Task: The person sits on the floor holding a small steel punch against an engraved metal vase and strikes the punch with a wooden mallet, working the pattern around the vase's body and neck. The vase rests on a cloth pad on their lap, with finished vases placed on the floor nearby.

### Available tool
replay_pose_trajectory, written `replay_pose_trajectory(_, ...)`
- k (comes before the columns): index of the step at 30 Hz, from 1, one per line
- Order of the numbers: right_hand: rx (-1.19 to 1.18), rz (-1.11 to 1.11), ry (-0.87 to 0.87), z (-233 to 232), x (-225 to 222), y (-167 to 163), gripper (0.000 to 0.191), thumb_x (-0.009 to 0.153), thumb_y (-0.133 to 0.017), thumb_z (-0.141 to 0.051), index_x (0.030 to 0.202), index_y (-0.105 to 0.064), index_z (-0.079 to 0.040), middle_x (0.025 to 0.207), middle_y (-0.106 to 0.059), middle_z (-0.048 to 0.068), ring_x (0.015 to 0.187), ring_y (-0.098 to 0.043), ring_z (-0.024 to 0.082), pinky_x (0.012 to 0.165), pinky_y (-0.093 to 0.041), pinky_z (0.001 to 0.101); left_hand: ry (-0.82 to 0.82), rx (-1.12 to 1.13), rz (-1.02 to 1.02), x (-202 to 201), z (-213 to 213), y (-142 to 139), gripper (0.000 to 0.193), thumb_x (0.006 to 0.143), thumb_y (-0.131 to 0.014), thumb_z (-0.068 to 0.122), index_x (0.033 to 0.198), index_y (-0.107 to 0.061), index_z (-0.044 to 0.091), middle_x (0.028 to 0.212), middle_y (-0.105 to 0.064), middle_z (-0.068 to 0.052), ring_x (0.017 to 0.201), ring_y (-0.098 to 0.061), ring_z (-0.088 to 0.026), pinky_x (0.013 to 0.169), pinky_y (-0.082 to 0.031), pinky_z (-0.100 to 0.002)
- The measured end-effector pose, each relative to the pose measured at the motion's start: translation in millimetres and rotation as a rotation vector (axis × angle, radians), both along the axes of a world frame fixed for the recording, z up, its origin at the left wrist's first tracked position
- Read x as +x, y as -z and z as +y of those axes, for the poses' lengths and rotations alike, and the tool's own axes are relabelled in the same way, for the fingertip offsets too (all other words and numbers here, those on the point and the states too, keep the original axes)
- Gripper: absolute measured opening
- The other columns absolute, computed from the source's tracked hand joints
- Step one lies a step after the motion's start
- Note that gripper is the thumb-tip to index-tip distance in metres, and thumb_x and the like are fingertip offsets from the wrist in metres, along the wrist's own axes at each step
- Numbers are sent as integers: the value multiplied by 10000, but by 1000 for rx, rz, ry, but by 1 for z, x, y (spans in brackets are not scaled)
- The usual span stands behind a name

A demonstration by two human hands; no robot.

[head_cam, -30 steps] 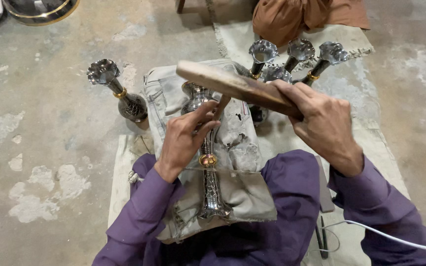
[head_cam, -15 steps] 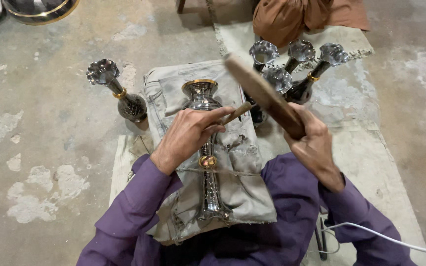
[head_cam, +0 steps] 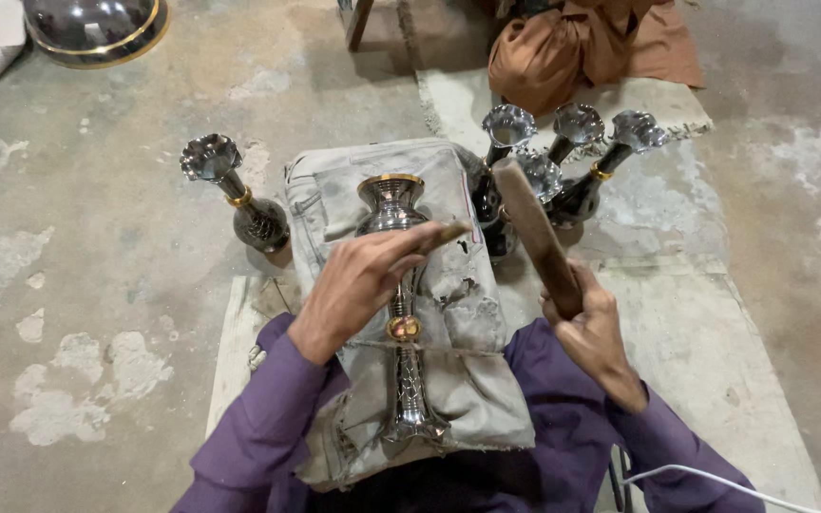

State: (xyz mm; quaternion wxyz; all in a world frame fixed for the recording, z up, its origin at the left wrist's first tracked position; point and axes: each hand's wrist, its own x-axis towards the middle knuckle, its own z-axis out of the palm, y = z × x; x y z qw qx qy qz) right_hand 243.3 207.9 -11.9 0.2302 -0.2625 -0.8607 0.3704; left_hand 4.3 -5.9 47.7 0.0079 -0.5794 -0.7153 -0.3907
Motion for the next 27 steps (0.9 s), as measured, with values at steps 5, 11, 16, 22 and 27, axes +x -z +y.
replay_pose_trajectory(5,175,110,-124,13,-11,-36,562,869,-774,-123,1382,-551,-61,1021,-741,139,915,-734,217,786,-579,364,-208,284,-499,14,-16,23,475,937,-750,74,1377,-585,142,1064,-803,-91,947,-799,-175,810,-682,-302)
replay_pose_trajectory(11,513,-306,-231,20,-33,-94,759,783,-747,-166,1504,-532,-268,1098,-736,93,819,-737,297,691,-606,437,-220,427,-542,19,-15,36,490,940,-762,48,1390,-574,101,1062,-796,-96,975,-791,-171,844,-668,-305)
replay_pose_trajectory(16,829,-465,-277,17,-58,-129,758,841,-758,-275,1534,-462,-358,1070,-732,28,747,-726,239,620,-595,392,-233,444,-550,20,-12,41,494,936,-765,41,1392,-584,91,1054,-799,-101,972,-791,-174,830,-672,-304)
replay_pose_trajectory(22,629,-170,-389,10,-81,-174,781,860,-683,-111,1575,-422,-287,1076,-711,58,656,-689,171,578,-602,314,-238,476,-540,22,-10,49,516,941,-760,35,1412,-559,98,1066,-792,-101,996,-791,-186,827,-681,-306)
replay_pose_trajectory(27,1143,-226,-437,-11,-94,-197,680,917,-705,-158,1542,-484,-310,935,-733,20,642,-663,170,550,-551,342,-268,463,-457,24,-11,54,489,961,-747,41,1398,-537,111,1078,-793,-101,998,-795,-186,813,-678,-302)
